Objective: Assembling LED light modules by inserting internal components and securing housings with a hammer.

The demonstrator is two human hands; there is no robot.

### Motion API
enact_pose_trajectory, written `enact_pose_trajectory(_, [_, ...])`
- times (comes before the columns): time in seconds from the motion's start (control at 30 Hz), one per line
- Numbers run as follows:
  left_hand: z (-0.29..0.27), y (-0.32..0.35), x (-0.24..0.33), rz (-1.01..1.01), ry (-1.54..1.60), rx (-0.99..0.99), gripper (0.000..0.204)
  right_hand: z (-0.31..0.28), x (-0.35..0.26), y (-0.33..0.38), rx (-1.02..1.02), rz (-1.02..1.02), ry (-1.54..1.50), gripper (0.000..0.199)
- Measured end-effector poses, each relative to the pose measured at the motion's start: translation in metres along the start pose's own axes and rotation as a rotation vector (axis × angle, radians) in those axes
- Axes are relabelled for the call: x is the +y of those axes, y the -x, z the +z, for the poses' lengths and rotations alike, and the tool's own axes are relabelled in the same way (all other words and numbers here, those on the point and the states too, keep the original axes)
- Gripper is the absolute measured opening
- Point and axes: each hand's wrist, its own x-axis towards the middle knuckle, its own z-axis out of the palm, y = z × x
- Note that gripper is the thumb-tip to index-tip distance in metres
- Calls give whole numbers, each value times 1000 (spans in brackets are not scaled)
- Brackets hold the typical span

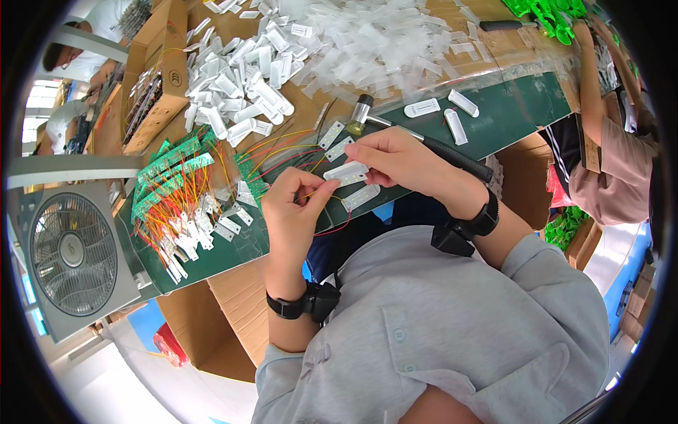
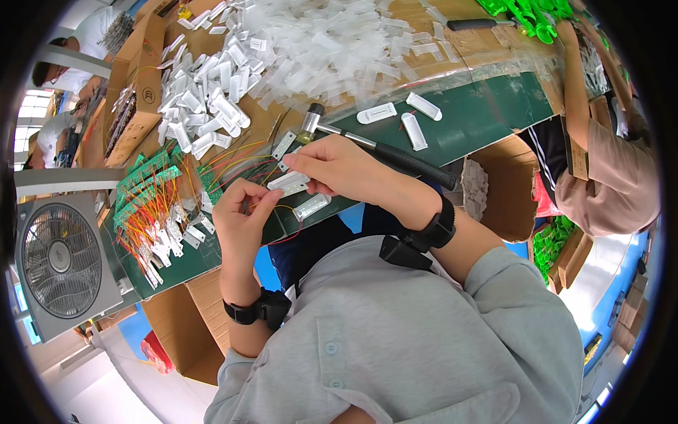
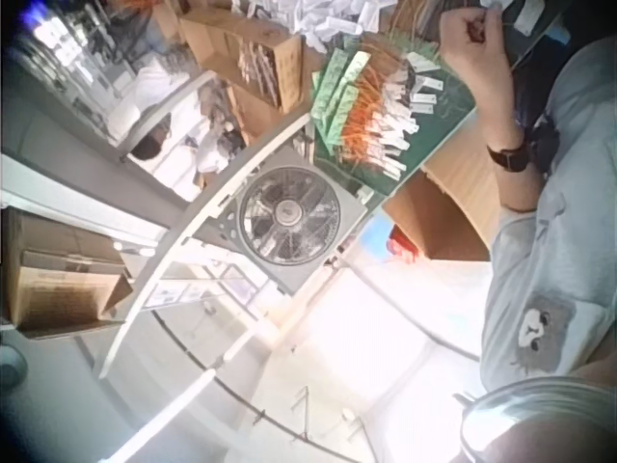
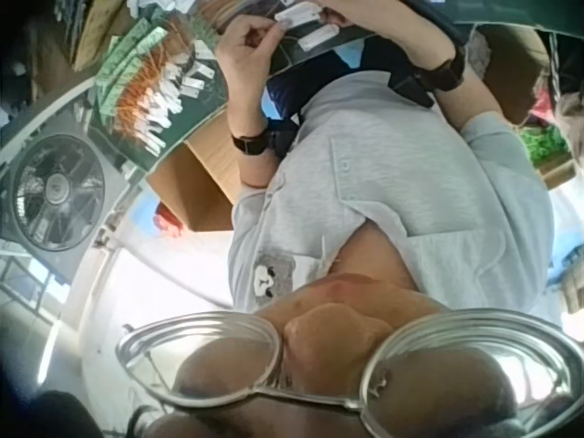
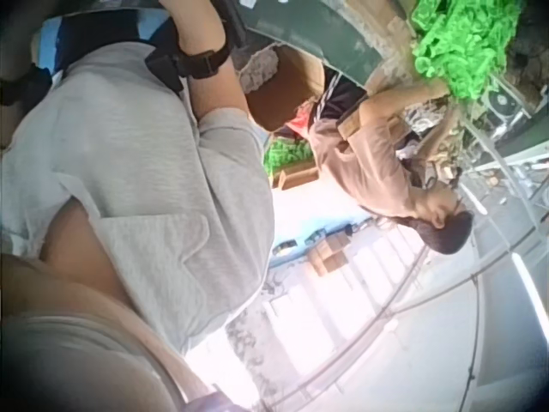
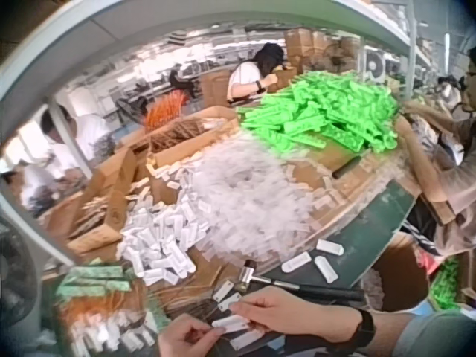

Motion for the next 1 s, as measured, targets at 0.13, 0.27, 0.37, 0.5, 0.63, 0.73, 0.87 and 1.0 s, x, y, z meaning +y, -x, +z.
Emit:
enact_pose_trajectory(0.13, [0, 4, 6, -9, -84, 71, 19, 2, 5, -1, -10, -104, 150, 38])
enact_pose_trajectory(0.27, [1, 7, 1, 72, -114, 115, 20, 9, -1, 3, 19, -112, 207, 33])
enact_pose_trajectory(0.37, [4, 10, 3, 5, -111, 133, 18, 14, 8, 6, 23, -273, 337, 26])
enact_pose_trajectory(0.5, [-3, 14, 4, 75, -179, 131, 17, 17, 5, 6, 42, -308, 490, 16])
enact_pose_trajectory(0.63, [-8, 14, -2, 64, -167, 97, 16, 26, 6, 0, 129, -356, 441, 12])
enact_pose_trajectory(0.73, [-13, 13, -4, 81, -108, 64, 14, 30, 7, -4, 205, -330, 267, 11])
enact_pose_trajectory(0.87, [-9, 10, -1, 34, -2, 115, 13, 29, 11, -10, 187, -345, 326, 10])
enact_pose_trajectory(1.0, [-13, 11, -11, -20, 8, 94, 10, 32, 13, -7, 172, -374, 225, 11])
